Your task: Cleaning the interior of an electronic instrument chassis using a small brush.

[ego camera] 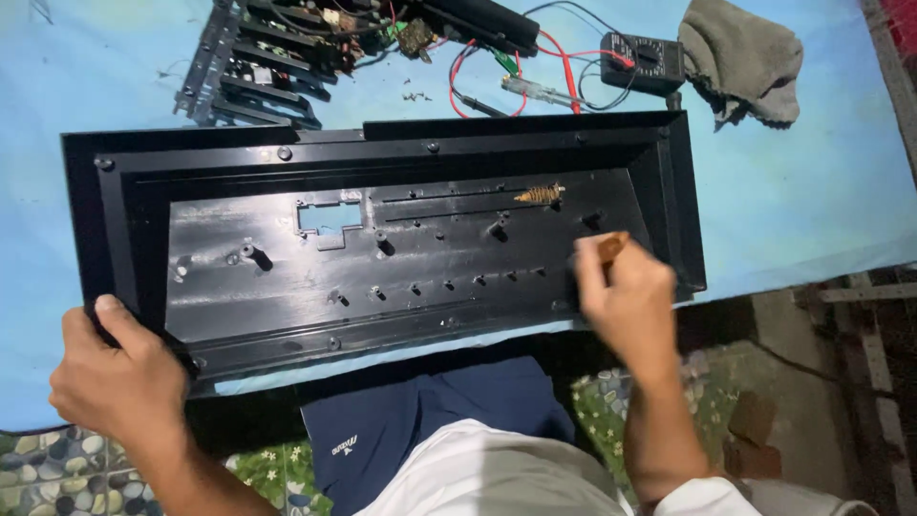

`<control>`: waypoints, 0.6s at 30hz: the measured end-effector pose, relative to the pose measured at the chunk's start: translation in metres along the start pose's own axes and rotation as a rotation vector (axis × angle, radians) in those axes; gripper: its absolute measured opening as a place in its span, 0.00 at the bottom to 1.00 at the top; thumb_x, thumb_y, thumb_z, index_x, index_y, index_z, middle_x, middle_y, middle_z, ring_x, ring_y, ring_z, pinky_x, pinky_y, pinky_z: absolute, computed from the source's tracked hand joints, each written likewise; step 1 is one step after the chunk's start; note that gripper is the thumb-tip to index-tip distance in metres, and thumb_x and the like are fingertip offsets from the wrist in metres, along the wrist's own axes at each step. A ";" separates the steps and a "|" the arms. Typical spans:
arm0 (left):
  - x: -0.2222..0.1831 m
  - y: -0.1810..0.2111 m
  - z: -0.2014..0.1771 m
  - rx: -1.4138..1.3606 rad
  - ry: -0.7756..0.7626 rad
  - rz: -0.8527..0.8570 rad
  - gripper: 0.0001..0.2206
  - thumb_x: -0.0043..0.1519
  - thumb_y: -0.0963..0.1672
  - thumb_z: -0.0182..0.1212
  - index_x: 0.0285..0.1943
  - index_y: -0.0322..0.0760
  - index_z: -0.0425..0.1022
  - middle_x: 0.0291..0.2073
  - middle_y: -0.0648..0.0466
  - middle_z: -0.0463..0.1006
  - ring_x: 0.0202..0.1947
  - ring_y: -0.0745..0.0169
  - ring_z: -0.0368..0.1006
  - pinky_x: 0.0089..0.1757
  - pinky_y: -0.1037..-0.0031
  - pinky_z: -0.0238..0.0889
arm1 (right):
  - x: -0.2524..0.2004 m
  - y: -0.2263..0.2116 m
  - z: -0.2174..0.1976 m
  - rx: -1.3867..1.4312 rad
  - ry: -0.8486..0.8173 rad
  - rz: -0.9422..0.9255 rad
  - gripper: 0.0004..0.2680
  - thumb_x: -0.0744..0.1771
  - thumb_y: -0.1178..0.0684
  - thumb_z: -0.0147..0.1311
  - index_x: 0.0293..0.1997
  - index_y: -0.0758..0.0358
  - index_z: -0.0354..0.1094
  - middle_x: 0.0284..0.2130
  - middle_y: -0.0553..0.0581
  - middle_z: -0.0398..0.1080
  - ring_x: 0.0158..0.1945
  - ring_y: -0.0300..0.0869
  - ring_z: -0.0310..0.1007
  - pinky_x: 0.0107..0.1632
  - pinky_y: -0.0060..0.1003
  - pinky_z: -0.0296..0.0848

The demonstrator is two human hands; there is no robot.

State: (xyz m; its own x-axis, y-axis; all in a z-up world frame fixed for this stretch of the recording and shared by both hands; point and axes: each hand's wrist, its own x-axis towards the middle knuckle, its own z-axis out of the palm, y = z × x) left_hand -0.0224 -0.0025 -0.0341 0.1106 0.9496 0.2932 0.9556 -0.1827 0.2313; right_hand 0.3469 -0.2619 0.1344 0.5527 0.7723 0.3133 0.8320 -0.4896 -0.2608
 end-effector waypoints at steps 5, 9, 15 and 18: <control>0.001 0.003 -0.005 -0.049 -0.018 -0.012 0.19 0.88 0.47 0.58 0.43 0.31 0.74 0.26 0.42 0.76 0.20 0.35 0.66 0.31 0.53 0.61 | 0.001 0.011 -0.025 -0.028 0.075 0.057 0.10 0.70 0.62 0.59 0.30 0.80 0.74 0.17 0.61 0.70 0.12 0.43 0.58 0.18 0.38 0.55; 0.002 0.005 -0.005 -0.018 -0.010 -0.005 0.18 0.87 0.48 0.57 0.44 0.33 0.77 0.26 0.44 0.78 0.20 0.36 0.68 0.30 0.55 0.62 | -0.008 0.047 -0.038 -0.310 0.110 0.169 0.13 0.73 0.56 0.62 0.35 0.83 0.76 0.26 0.72 0.73 0.18 0.53 0.65 0.25 0.44 0.65; 0.001 -0.001 0.000 -0.033 0.026 0.037 0.17 0.87 0.46 0.58 0.44 0.33 0.77 0.27 0.45 0.78 0.20 0.39 0.67 0.31 0.57 0.62 | -0.002 -0.011 -0.019 0.108 0.012 0.127 0.06 0.68 0.63 0.59 0.32 0.72 0.68 0.23 0.59 0.70 0.20 0.43 0.64 0.25 0.35 0.64; 0.001 0.004 -0.007 -0.065 -0.018 -0.005 0.18 0.87 0.46 0.59 0.43 0.32 0.75 0.25 0.44 0.75 0.18 0.37 0.65 0.30 0.55 0.61 | 0.008 -0.031 -0.027 0.377 -0.131 0.292 0.08 0.65 0.58 0.65 0.27 0.68 0.71 0.19 0.54 0.74 0.19 0.35 0.71 0.23 0.26 0.65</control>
State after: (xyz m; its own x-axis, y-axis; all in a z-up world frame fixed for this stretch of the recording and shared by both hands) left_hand -0.0205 -0.0037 -0.0265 0.1115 0.9548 0.2757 0.9364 -0.1938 0.2927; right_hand 0.3266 -0.2515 0.1699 0.7293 0.6810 0.0666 0.5544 -0.5311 -0.6407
